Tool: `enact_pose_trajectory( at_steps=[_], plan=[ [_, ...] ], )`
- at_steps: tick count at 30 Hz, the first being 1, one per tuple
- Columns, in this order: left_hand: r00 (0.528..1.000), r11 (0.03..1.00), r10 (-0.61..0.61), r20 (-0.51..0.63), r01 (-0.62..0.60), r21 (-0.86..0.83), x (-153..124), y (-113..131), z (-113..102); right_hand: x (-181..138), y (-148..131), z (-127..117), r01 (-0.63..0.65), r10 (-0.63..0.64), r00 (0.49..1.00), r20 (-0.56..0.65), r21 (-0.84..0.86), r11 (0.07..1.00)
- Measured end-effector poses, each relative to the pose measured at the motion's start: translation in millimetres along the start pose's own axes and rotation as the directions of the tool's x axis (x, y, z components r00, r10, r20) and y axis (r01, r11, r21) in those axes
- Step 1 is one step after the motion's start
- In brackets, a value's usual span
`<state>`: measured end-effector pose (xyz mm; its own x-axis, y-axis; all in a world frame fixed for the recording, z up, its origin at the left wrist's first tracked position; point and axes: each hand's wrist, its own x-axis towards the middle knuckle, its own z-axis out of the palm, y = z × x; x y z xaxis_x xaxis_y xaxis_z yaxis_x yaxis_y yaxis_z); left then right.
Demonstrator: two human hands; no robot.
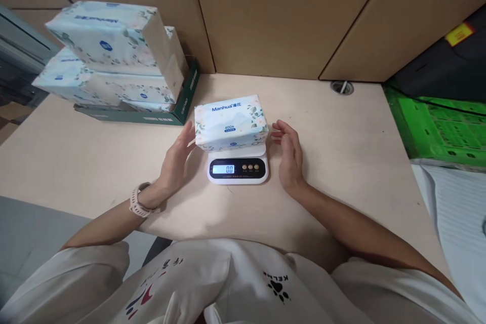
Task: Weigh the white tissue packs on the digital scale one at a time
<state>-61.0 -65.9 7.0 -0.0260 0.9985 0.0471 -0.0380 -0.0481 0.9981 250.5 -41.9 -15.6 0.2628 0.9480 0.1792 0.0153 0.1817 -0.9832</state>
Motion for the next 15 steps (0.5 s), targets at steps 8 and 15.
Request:
enact_pose_trajectory(
  at_steps=[8,15],
  plan=[
    [0.995,0.992,-0.1,0.021,0.102,-0.08,0.7,0.1,-4.5,2.1,-2.3,2.3,-0.06,0.06,0.998,0.005,0.02,0.998],
    [0.995,0.992,-0.093,0.039,0.096,-0.087,-0.1,-0.1,-3.2,2.2,-0.5,0.7,-0.035,0.035,0.999,0.015,-0.003,0.999]
  ],
)
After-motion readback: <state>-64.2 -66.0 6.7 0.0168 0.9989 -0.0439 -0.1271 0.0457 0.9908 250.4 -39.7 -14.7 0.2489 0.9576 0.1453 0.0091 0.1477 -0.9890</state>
